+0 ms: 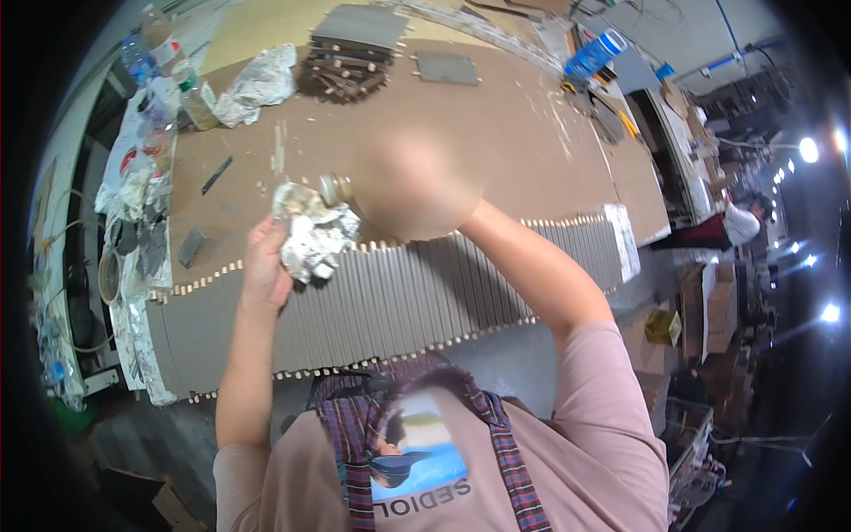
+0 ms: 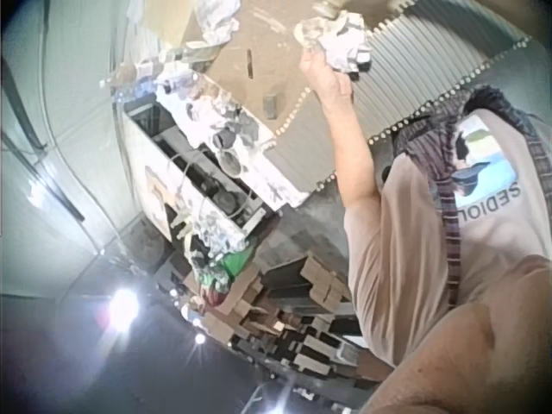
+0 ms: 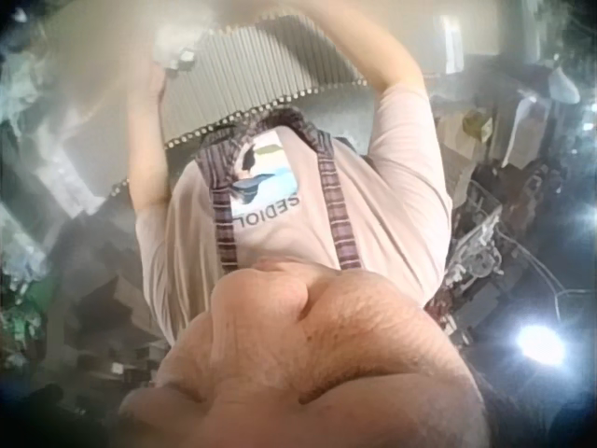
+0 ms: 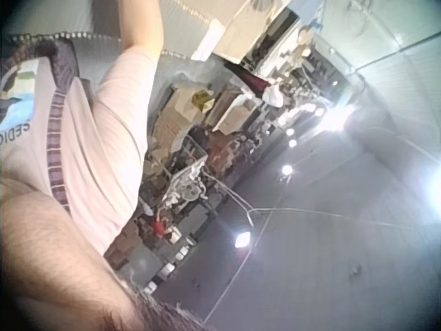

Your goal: The person wipes a row of long wood sticks arranged on a work surface with a cloth, frequently applying liquid from a bottle to the cloth.

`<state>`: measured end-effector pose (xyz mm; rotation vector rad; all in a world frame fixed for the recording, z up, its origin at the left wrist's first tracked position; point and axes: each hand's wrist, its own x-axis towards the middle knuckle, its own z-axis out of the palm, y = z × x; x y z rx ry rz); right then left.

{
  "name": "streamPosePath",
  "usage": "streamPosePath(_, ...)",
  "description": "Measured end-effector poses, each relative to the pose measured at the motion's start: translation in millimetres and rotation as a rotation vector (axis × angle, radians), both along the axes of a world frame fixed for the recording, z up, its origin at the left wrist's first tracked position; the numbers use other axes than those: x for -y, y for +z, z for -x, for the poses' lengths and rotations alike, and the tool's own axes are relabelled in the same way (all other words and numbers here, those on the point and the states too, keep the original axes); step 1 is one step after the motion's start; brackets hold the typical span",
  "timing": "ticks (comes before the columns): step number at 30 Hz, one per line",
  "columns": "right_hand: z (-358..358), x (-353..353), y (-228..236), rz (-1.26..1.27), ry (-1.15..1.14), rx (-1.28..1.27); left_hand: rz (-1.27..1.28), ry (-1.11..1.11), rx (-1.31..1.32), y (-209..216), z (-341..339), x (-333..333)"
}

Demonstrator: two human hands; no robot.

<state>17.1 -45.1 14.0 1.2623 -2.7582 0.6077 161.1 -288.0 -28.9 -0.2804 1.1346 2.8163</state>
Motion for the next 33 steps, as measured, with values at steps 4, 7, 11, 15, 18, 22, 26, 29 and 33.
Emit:
streamPosePath(4,-8.6,4.0,23.3,0.149,-0.356,0.403,0.215,-0.022,-0.099,21.0,-8.2,-15.5)
streamPosePath(7,15.0,-2.3,-1.4,0.507,-0.567,0.681,0.821,-0.419,-0.343,45.7,-32.2,-79.1)
streamPosePath(11,34.1,-20.8,-44.3,0.519,-0.469,0.571,1.434,-0.499,-1.100,19.4,-40.2,-141.3)
streamPosePath(15,13.6,-56.1,-18.9,0.406,-0.418,0.484,1.487,-0.427,-0.861,-9.1,16.1,-117.1)
streamPosePath(18,-3.3,-145.3,-24.9,0.474,-0.504,0.339,1.439,-0.221,-0.941,2.4,6.7,-132.9)
streamPosePath(22,-70.1,-236.4,-18.9,0.160,-0.675,0.046,1.339,-0.446,-1.235,16.3,-20.1,-128.6)
streamPosePath(26,-107.8,-268.5,-22.7,0.120,-0.725,0.020,1.653,-0.198,-0.910,20.4,51.3,-114.0)
streamPosePath(29,-118.4,-289.9,-51.7,0.100,-0.743,-0.157,1.463,-0.310,-1.168,32.3,0.8,-153.4)
streamPosePath(33,-114.4,-272.6,-40.8,0.184,-0.763,-0.111,1.497,-0.336,-1.235,11.1,23.7,-149.0)
